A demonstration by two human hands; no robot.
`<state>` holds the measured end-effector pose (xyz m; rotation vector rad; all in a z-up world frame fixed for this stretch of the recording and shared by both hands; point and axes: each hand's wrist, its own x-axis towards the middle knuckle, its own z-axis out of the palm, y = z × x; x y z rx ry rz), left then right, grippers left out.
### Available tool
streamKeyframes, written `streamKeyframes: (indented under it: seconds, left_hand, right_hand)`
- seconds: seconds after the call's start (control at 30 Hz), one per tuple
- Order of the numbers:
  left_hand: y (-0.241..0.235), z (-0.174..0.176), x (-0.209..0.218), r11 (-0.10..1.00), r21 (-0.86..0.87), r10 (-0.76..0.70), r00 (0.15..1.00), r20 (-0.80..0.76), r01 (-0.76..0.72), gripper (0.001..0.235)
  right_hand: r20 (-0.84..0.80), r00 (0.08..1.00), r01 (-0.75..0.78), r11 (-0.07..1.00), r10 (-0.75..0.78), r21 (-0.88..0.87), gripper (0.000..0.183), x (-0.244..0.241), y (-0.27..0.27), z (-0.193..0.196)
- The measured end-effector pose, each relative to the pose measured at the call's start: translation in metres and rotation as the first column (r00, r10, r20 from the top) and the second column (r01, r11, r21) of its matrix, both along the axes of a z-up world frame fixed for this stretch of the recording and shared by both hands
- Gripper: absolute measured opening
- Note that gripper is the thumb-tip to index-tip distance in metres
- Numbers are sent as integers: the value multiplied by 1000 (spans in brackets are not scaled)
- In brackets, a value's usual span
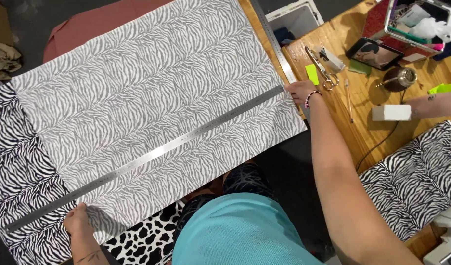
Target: The person is using a long metal ruler to measure and fold zebra-patterned fabric into a uniform stack on a work table.
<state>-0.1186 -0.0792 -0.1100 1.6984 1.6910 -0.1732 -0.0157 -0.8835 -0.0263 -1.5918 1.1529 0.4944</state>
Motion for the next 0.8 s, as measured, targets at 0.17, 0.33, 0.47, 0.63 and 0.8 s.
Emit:
streamKeyframes:
  seconds: [0.17, 0.33, 0.47, 0.63, 0.8]
  left_hand:
    - [6, -27, -13, 982, 168, -117, 977, 178, 87, 13]
    - [51, -93, -20, 960, 246, -216, 918, 333, 137, 13]
    - [59, -122, -18, 936, 317, -276, 877, 394, 152, 13]
    - [67, -126, -22, 905, 334, -364, 886, 288, 263, 14]
    - [56, -83, -17, 906, 269, -377, 910, 171, 325, 19]
  right_hand:
    - [-2, 974, -205, 884, 225, -420, 31, 5, -20, -58]
    - [-49, 957, -256, 747, 287, -614, 25, 5, -37, -109]
    - [-27, 909, -275, 551, 415, -788, 17, -9, -49, -131]
    - [10, 870, -328, 595, 492, -734, 26, -21, -59, -136]
    - [374, 762, -337, 818, 528, -467, 50, -59, -75, -110]
